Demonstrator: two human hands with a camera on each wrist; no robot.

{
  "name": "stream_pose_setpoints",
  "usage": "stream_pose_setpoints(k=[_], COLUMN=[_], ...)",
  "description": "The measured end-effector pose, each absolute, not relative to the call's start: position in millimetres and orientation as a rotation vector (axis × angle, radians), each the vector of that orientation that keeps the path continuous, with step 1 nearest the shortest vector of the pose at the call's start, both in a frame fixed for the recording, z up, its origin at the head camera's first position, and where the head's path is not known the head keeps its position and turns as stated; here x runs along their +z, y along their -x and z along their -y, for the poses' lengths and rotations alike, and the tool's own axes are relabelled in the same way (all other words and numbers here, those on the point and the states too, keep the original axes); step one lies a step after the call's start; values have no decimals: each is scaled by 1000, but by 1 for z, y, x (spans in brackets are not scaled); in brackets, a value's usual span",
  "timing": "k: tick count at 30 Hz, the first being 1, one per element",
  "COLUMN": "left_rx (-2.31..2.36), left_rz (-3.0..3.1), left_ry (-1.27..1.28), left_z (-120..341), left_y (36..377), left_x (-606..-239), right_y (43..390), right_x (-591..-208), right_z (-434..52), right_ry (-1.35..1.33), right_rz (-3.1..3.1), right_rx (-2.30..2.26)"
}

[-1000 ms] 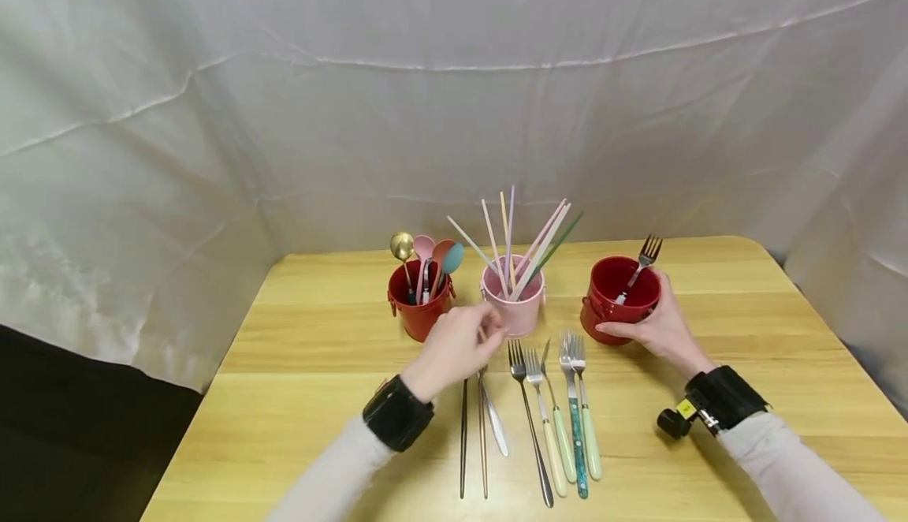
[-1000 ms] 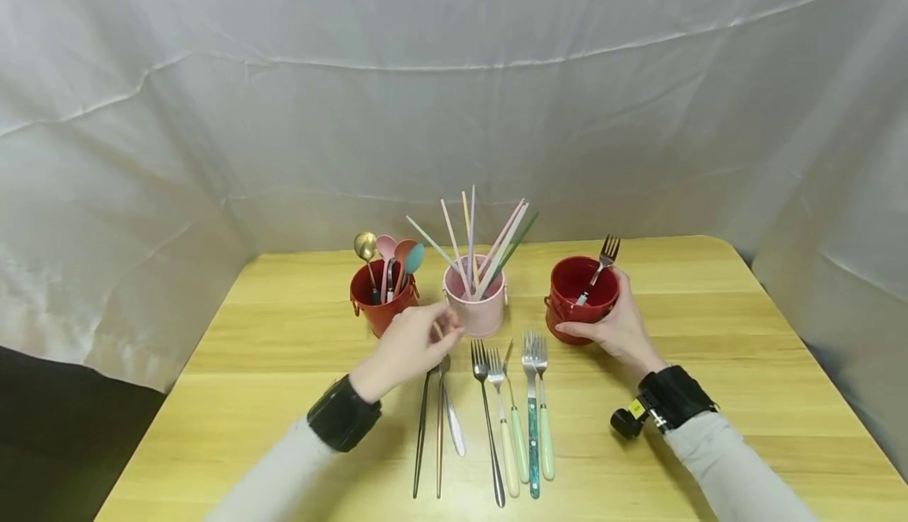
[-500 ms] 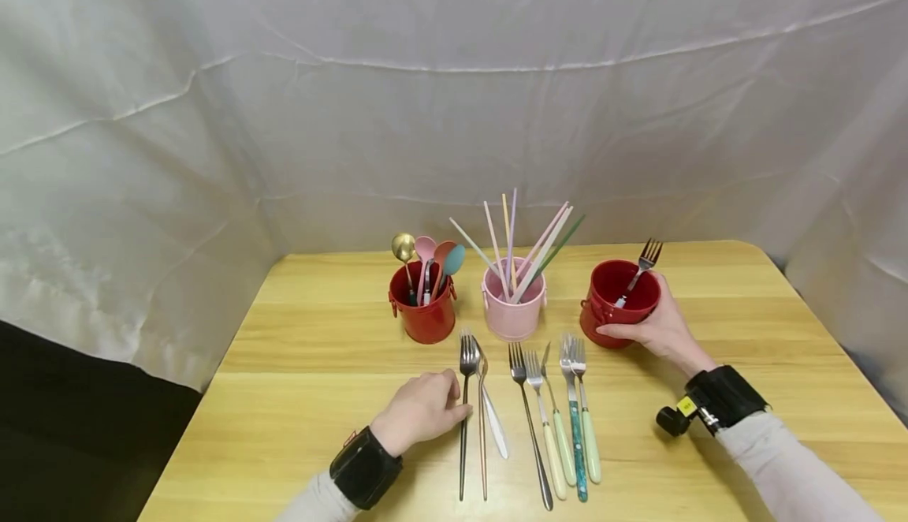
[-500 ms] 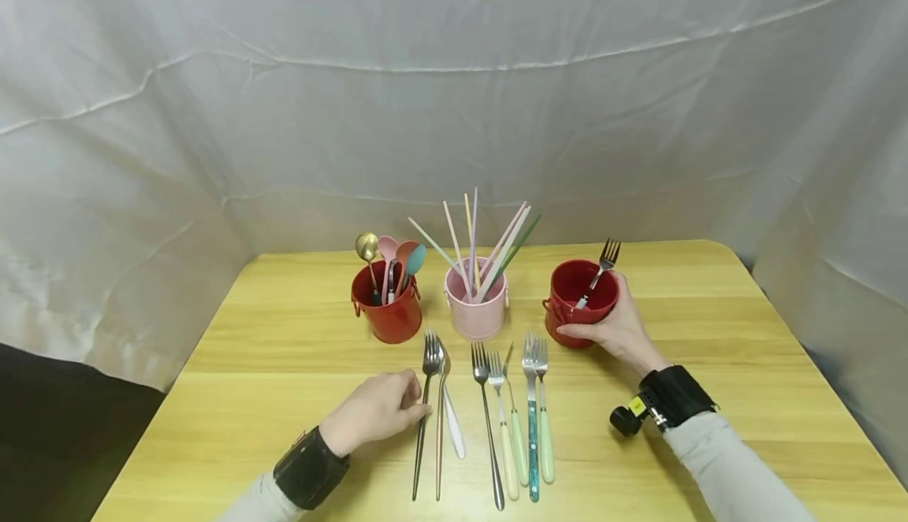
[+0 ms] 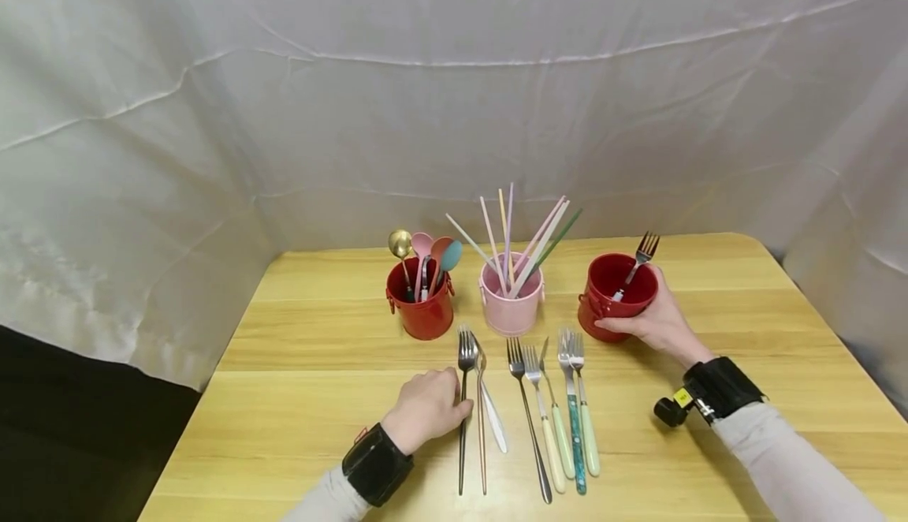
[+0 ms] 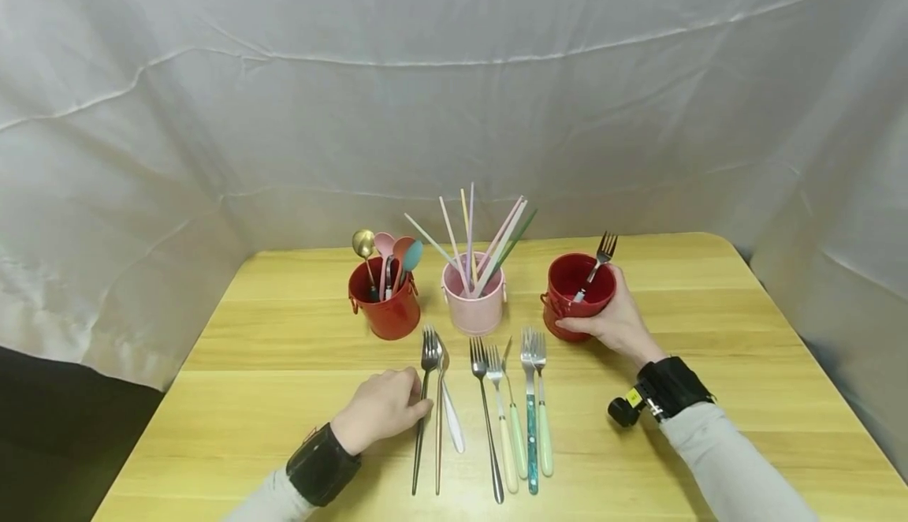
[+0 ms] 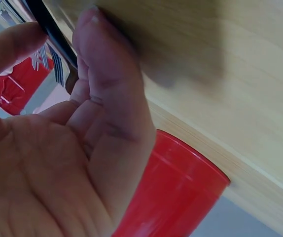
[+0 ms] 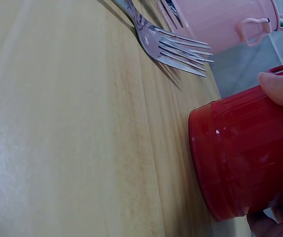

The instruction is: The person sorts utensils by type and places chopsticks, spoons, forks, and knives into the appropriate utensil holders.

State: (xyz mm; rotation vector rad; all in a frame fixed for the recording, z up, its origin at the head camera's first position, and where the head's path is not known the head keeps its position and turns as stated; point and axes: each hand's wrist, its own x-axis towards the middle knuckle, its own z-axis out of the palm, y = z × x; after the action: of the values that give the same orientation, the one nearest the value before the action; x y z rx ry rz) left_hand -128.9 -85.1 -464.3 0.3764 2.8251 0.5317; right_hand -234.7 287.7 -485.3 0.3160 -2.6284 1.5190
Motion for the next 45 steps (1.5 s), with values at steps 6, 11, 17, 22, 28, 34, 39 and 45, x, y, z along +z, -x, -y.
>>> stream_pose_setpoints(k=[6,11,17,22,28,34,39,45], left_rx=[549,545,578,623,643,693,727,799], left_rz=[-2814,-2795,-2757,-2753,-2756,-2755,-2763,-2767], left_ry=[-352,-317,-272,-294,-345,-345,-347,-349], left_z=[82,81,82,86,90,95,101,108], left_y=[130,132,134,133,132,130,130,131], left_x=[-465,-466,-466,-467,-467,-469,-471,-471], right_y=[235,235,235,234,233,234,235,234], right_x=[-482,-480,-480,-481,-480,-483,-484,-482], right_z=[-287,-286,-286,-285,-285,-286,-287,-287], right_ry=[-310,-312,-317,-298,-303,-315,-326,-311], right_rz=[2637,2634,2640,2647,2650,2653,2641,2642], right_rx=[1530,1549,1559,1575,1578,1559,1566,1575])
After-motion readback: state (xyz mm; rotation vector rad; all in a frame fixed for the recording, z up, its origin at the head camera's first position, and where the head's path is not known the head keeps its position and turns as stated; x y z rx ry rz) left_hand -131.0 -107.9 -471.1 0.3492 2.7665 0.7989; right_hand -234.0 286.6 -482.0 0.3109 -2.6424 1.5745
